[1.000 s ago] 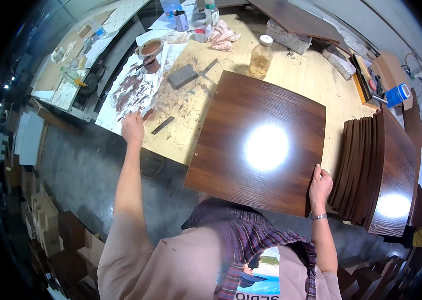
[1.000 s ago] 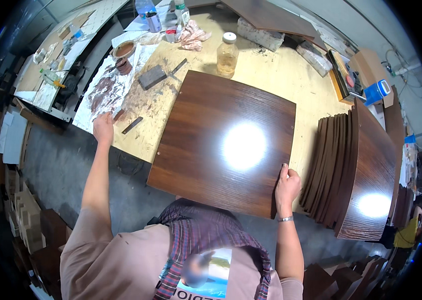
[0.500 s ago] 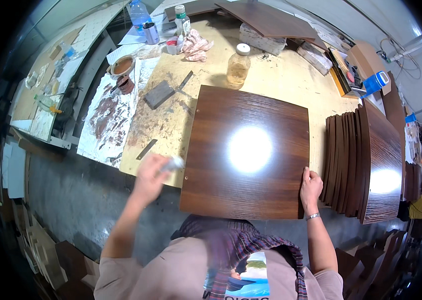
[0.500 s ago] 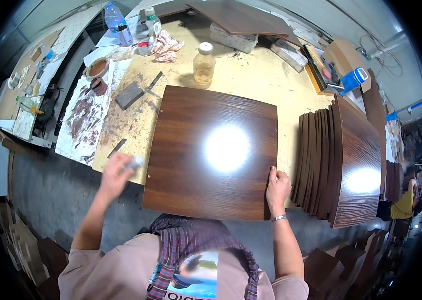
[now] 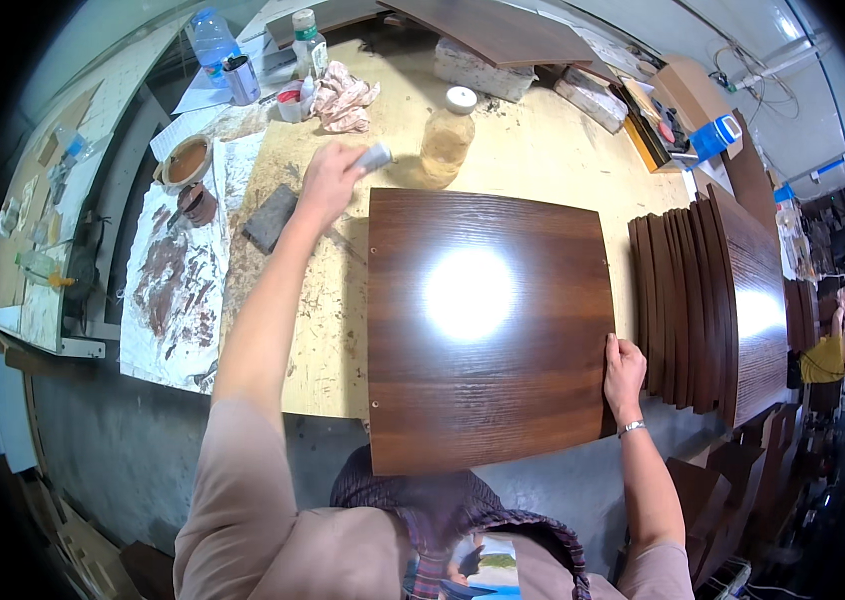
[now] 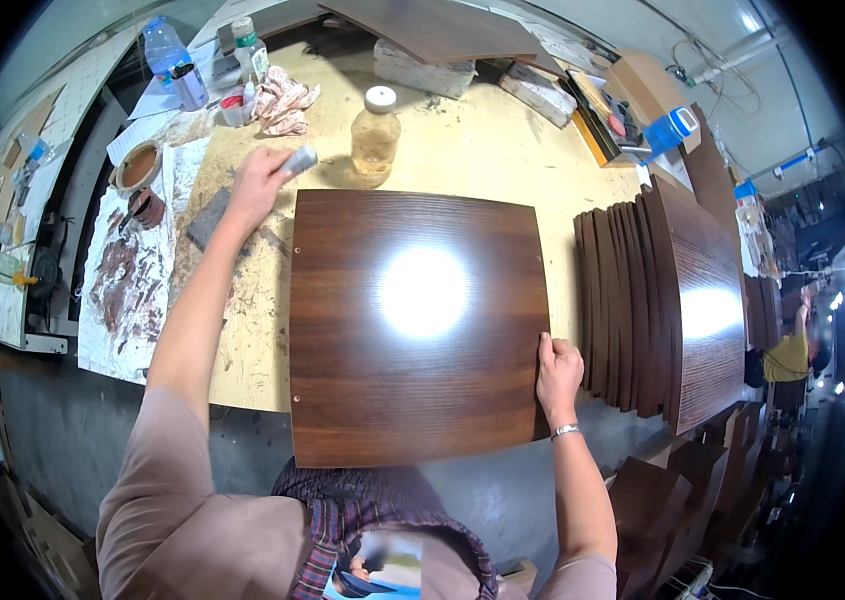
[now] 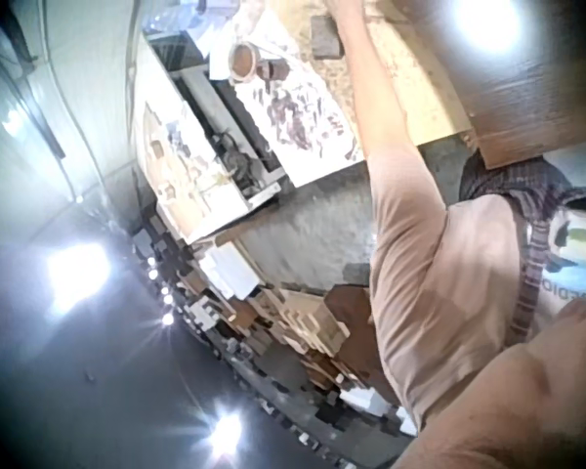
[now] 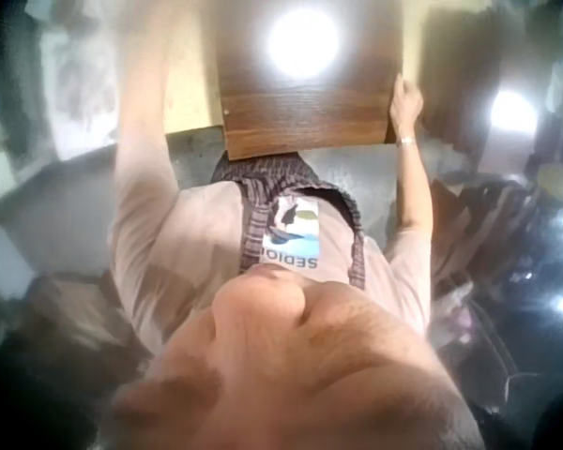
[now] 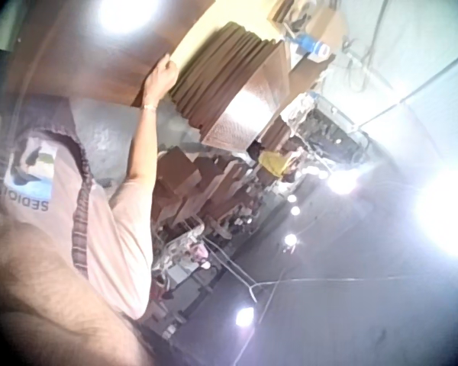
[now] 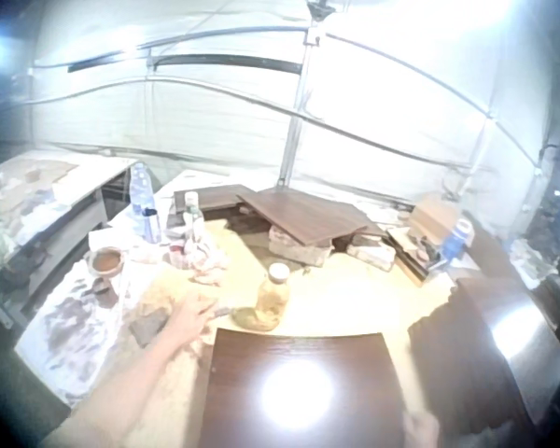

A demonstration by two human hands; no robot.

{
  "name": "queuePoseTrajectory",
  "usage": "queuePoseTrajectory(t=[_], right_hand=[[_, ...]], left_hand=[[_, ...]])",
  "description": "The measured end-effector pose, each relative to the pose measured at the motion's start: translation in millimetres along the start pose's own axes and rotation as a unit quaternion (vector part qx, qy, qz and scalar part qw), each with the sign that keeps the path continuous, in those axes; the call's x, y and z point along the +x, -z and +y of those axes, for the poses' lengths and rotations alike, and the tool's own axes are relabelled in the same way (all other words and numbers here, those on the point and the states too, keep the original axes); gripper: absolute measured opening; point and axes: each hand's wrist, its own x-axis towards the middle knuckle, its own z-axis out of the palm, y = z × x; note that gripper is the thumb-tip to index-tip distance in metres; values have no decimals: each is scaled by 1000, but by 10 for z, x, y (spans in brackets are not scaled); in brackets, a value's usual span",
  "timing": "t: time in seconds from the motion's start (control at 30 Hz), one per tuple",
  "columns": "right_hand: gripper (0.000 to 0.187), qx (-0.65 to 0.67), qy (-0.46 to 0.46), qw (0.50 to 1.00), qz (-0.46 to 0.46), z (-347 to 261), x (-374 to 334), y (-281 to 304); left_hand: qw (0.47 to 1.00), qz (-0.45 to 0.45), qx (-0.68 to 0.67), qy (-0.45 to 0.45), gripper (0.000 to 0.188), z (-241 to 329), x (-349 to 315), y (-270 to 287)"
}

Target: The person applies a liquid finish to a stack of dark wood panels using a cloth. They repeatedly pour liquid from a bottle onto the cloth and wipe the surface of each panel, then stack the finished pieces. The person also uses a small sanding block to smooth the edges of the panels between wiping steps.

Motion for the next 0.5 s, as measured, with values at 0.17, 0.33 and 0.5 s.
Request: queuePoseTrajectory(t=[0.17,0.33,0.5], right_hand=[[49,-33,-33,999,-22,-98,-10,28],[52,-29,-37,999,-11,-120,-21,36],[54,-23,-76,996,-30,-112,29,1]], left_hand=[[975,-197,-83,67,28,780,-1663,578],[928,-312,-165,-119,35,997,-2530,992],[986,-150,-58,-48,38,859,-1593,640]])
